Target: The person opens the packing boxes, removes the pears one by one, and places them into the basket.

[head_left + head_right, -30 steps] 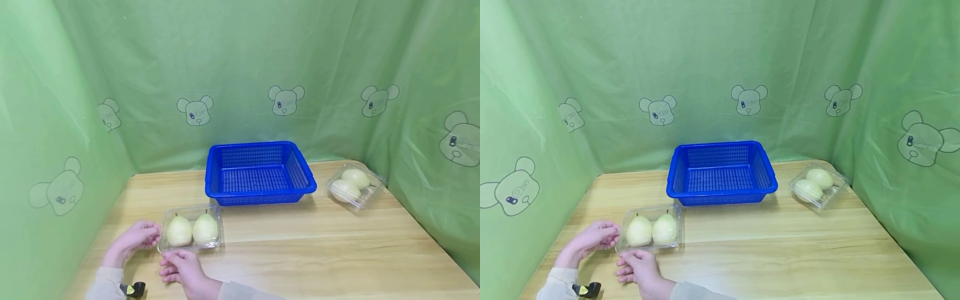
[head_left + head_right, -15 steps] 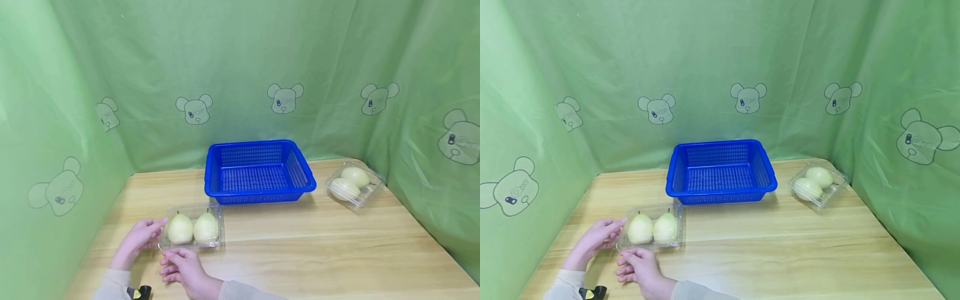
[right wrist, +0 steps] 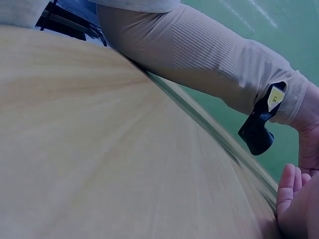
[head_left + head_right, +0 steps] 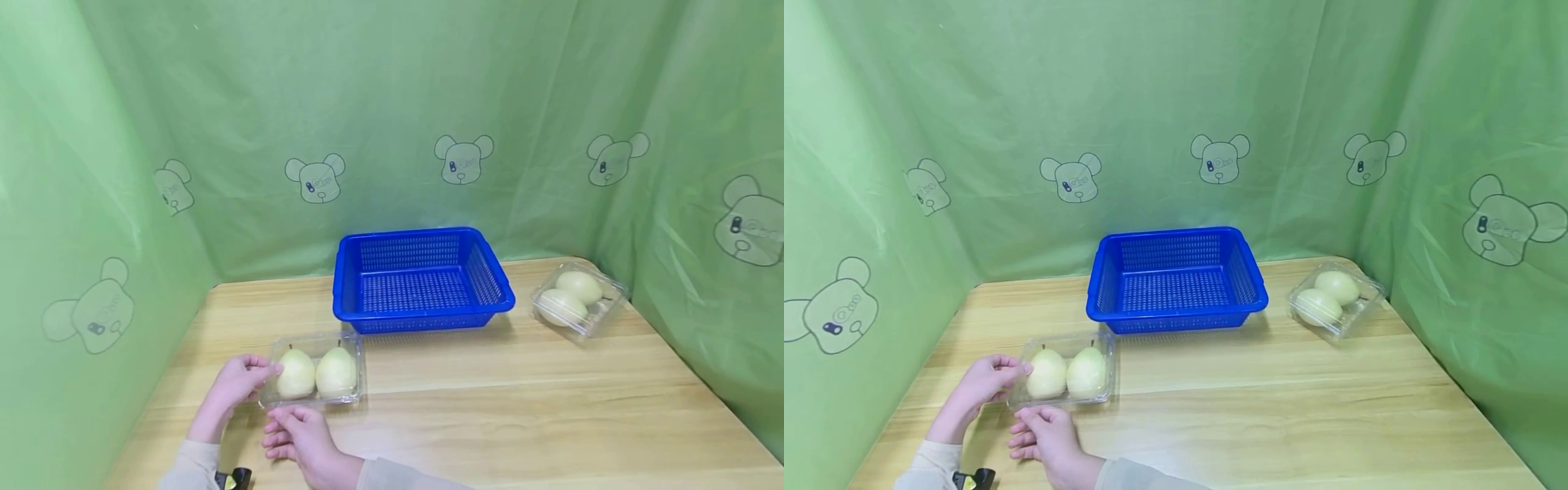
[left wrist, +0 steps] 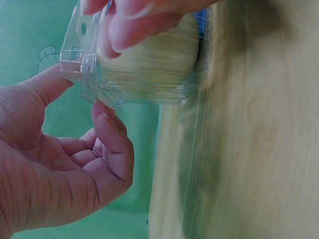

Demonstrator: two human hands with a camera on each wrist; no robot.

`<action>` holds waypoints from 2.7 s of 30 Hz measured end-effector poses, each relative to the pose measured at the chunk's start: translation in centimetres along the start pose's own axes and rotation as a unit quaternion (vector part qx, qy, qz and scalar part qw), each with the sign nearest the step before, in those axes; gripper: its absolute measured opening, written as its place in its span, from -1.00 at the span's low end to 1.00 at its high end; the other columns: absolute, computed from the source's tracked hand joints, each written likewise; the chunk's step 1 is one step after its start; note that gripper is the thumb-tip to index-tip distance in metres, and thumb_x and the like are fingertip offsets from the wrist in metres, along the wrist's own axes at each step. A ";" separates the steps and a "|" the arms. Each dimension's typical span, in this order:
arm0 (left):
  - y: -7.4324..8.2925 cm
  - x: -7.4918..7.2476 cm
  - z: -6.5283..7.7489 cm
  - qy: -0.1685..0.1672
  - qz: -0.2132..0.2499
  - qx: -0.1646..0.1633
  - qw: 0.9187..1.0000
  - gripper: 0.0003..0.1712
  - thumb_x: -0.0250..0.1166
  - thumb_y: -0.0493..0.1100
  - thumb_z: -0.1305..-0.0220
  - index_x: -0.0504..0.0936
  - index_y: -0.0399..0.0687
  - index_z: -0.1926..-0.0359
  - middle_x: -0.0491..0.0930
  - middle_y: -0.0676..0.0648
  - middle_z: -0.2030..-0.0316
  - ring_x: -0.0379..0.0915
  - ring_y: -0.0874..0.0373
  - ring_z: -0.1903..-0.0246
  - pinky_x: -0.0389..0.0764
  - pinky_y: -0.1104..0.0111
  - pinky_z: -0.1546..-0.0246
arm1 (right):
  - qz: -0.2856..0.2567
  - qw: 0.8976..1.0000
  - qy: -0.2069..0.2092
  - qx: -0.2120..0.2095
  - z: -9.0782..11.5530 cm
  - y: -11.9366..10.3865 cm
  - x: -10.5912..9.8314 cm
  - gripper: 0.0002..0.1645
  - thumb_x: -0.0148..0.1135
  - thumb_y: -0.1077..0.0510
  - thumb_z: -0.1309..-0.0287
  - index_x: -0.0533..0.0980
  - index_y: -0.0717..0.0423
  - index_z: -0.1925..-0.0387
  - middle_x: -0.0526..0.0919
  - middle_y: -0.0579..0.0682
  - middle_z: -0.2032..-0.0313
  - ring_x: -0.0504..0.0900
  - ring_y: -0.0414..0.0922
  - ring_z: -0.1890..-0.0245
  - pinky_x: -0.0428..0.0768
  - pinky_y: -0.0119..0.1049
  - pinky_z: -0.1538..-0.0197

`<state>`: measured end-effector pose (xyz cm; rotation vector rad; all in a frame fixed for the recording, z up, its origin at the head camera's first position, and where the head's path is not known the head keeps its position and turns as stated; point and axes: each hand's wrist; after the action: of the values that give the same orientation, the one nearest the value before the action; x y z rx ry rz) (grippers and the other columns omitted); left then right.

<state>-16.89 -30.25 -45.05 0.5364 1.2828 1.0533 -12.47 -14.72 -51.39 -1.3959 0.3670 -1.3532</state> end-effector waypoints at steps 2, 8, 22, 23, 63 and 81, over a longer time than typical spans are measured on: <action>0.0 0.0 0.0 -0.001 -0.001 0.000 1.000 -0.31 0.41 0.07 -0.12 0.44 -0.41 -0.04 0.50 -0.04 0.38 0.38 0.17 0.43 0.57 0.37 0.42 | -0.001 1.000 0.005 -0.001 0.0 0.1 0.0 -0.66 0.23 0.08 -0.23 0.57 0.29 0.12 0.68 -0.03 0.42 0.64 -0.24 0.50 0.72 -0.35 0.37; 0.1 -0.3 0.0 -0.007 -0.003 0.000 1.000 -0.33 0.41 0.05 -0.12 0.45 -0.41 -0.02 0.53 -0.08 0.33 0.41 0.14 0.40 0.59 0.35 0.36 | 0.001 1.000 0.011 -0.003 -0.1 0.1 0.1 -0.70 0.21 0.12 -0.24 0.57 0.29 0.14 0.68 -0.03 0.42 0.64 -0.24 0.50 0.73 -0.33 0.35; -0.2 -0.4 -0.4 -0.013 -0.001 0.000 1.000 -0.37 0.42 0.03 -0.12 0.47 -0.40 0.01 0.58 -0.10 0.33 0.44 0.13 0.36 0.57 0.35 0.36 | 0.002 1.000 0.030 -0.004 -0.3 0.0 0.3 -0.71 0.26 0.12 -0.19 0.58 0.29 0.19 0.69 0.01 0.42 0.65 -0.23 0.51 0.74 -0.30 0.34; -0.2 -0.4 -0.4 -0.014 -0.002 0.000 1.000 -0.37 0.42 0.03 -0.12 0.47 -0.40 0.01 0.58 -0.10 0.32 0.44 0.13 0.36 0.57 0.35 0.36 | 0.003 1.000 0.030 -0.003 -0.3 0.1 0.3 -0.71 0.27 0.12 -0.19 0.59 0.29 0.19 0.69 0.01 0.42 0.65 -0.23 0.51 0.74 -0.30 0.35; -1.1 -1.8 -0.3 -0.023 0.022 0.007 0.999 -0.25 0.13 0.19 -0.37 0.30 -0.28 -0.32 0.49 -0.01 0.30 0.33 0.23 0.46 0.54 0.40 0.43 | 0.060 0.996 0.068 0.011 1.9 -4.9 -6.9 -0.79 0.04 0.04 -0.22 0.41 0.02 0.48 0.39 -0.16 0.61 0.38 -0.22 0.63 0.49 -0.42 0.57; -2.0 -2.8 -0.4 -0.021 0.102 -0.022 0.994 -0.12 0.19 0.09 -0.36 0.03 -0.36 -0.42 0.50 -0.14 0.13 0.56 0.18 0.34 0.70 0.36 0.28 | 0.037 0.995 0.081 -0.039 0.9 -6.6 -7.9 -0.64 0.03 0.01 -0.35 0.36 0.22 0.03 0.46 -0.10 0.39 0.45 -0.19 0.38 0.54 -0.38 0.29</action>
<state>-16.48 -33.66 -45.35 0.6636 1.1834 1.2295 -17.00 -5.59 -49.73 -1.3263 0.5786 -1.4077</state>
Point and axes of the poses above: each hand's wrist, its own z-axis away from the middle knuckle, its own x-axis out of the palm, y = z × x
